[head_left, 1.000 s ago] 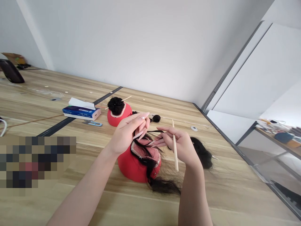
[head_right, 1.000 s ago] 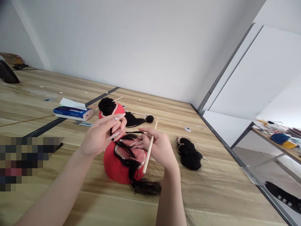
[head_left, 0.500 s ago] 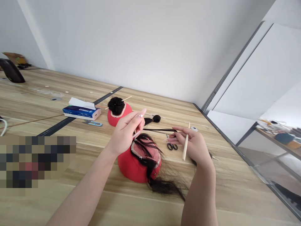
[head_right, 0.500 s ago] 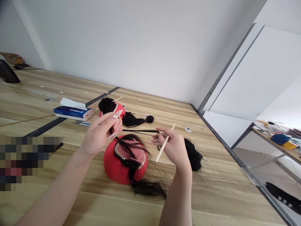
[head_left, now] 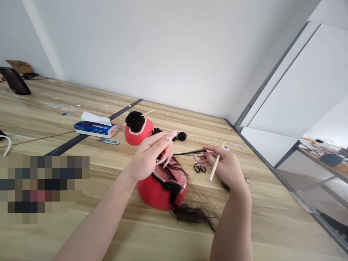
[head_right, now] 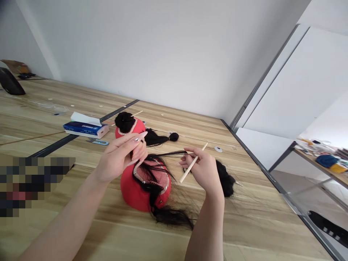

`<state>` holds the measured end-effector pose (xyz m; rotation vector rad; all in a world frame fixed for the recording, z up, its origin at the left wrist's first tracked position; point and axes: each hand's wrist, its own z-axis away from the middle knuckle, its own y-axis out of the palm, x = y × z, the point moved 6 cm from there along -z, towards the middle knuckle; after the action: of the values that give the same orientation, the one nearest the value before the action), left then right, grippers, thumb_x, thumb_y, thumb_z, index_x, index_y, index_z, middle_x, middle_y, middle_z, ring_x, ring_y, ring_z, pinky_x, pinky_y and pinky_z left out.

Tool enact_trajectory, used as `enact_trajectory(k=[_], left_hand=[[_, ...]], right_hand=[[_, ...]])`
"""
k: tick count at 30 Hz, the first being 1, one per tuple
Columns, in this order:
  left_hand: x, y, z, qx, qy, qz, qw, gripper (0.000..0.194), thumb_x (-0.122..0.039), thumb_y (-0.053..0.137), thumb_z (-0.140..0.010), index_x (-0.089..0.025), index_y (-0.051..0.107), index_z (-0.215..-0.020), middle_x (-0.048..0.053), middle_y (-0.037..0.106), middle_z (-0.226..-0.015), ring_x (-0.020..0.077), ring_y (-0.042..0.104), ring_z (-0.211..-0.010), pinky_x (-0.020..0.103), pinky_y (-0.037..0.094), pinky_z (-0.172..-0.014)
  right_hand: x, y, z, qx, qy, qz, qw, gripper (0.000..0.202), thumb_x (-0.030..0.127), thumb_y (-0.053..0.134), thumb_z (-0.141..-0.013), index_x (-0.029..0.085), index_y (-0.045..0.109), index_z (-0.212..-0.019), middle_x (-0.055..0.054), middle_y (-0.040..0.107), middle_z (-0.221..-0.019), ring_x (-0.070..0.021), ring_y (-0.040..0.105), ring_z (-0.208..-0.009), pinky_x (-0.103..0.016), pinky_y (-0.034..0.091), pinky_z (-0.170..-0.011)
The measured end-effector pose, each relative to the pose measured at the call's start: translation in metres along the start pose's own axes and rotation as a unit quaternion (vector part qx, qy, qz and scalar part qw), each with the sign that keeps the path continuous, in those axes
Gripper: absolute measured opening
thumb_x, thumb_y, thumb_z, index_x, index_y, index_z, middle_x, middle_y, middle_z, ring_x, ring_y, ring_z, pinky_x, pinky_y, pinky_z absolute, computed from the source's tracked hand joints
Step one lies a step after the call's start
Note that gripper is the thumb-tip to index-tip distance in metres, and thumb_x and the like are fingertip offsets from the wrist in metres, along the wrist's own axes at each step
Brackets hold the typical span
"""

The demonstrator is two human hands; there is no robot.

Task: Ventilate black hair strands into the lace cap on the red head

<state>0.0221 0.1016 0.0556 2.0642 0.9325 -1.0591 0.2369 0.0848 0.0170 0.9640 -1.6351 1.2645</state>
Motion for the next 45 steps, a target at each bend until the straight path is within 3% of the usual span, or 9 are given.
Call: enact_trajectory(k=[5,10,13,23,28,32,41,45], left_hand=[[0.001,-0.002,0.001,-0.009,-0.004,-0.128,0.992,0.037,-0.035,0.047,-0.097,-0.017,0.042,-0.065,-0.004,0.036,-0.060,0.0086,0.032,-0.053,0.027,0.026,-0.051],[-0.001,0.010,0.006,0.049,-0.024,-0.180,0.982,0.037,-0.039,0.045,-0.098,-0.018,0.041,-0.067,-0.004,0.036,-0.062,0.0092,0.031,-0.055,0.027,0.028,-0.053],[0.000,0.014,0.008,0.074,-0.030,-0.196,0.977,0.038,-0.040,0.043,-0.099,-0.019,0.040,-0.068,-0.004,0.036,-0.061,0.0097,0.032,-0.055,0.027,0.028,-0.053],[-0.001,0.023,0.008,0.080,-0.011,-0.318,0.945,0.039,-0.035,0.039,-0.100,-0.018,0.039,-0.066,-0.004,0.039,-0.064,0.0106,0.036,-0.061,0.027,0.031,-0.060],[-0.002,0.020,0.008,0.084,-0.016,-0.324,0.942,0.038,-0.034,0.039,-0.100,-0.018,0.036,-0.065,-0.004,0.036,-0.064,0.0107,0.034,-0.060,0.026,0.030,-0.059],[-0.003,0.014,0.007,0.090,-0.025,-0.339,0.936,0.038,-0.034,0.040,-0.100,-0.018,0.036,-0.065,-0.004,0.036,-0.064,0.0102,0.034,-0.060,0.026,0.029,-0.058],[-0.007,0.015,0.010,0.113,-0.015,-0.348,0.931,0.037,-0.032,0.036,-0.100,-0.018,0.035,-0.065,-0.003,0.035,-0.064,0.0114,0.032,-0.062,0.027,0.028,-0.057],[-0.010,0.008,0.010,0.089,-0.016,-0.340,0.936,0.037,-0.032,0.040,-0.099,-0.019,0.035,-0.065,-0.003,0.033,-0.063,0.0107,0.031,-0.058,0.026,0.026,-0.054]], right_hand=[[0.000,-0.001,0.000,-0.005,0.003,0.035,0.999,0.026,0.026,0.060,-0.084,0.016,0.066,-0.108,-0.010,0.077,-0.087,-0.0265,0.077,-0.080,-0.039,0.063,-0.073],[0.001,-0.010,0.000,-0.042,0.012,0.121,0.992,0.025,0.022,0.060,-0.082,0.018,0.069,-0.105,-0.007,0.077,-0.078,-0.0260,0.077,-0.082,-0.038,0.059,-0.079],[0.000,-0.015,0.001,-0.046,0.016,0.121,0.991,0.024,0.023,0.061,-0.082,0.018,0.069,-0.104,-0.006,0.077,-0.075,-0.0262,0.077,-0.082,-0.035,0.060,-0.075],[0.000,-0.027,0.007,-0.074,0.009,0.119,0.990,0.022,0.028,0.063,-0.081,0.019,0.069,-0.099,-0.007,0.078,-0.076,-0.0283,0.077,-0.078,-0.039,0.060,-0.074],[0.002,-0.032,0.010,-0.078,0.004,0.067,0.995,0.016,0.031,0.070,-0.076,0.019,0.070,-0.087,-0.009,0.078,-0.076,-0.0293,0.077,-0.074,-0.036,0.062,-0.064],[0.009,-0.034,0.017,-0.104,-0.002,0.055,0.993,0.013,0.030,0.074,-0.072,0.020,0.070,-0.079,-0.008,0.077,-0.072,-0.0292,0.077,-0.073,-0.035,0.063,-0.065],[0.029,-0.042,0.037,-0.213,-0.016,0.059,0.975,0.013,0.032,0.075,-0.072,0.021,0.072,-0.078,-0.007,0.076,-0.069,-0.0273,0.076,-0.067,-0.033,0.063,-0.062],[0.034,-0.047,0.044,-0.215,-0.027,0.043,0.975,0.016,0.033,0.079,-0.069,0.021,0.073,-0.078,-0.007,0.076,-0.069,-0.0263,0.076,-0.066,-0.034,0.064,-0.065]])
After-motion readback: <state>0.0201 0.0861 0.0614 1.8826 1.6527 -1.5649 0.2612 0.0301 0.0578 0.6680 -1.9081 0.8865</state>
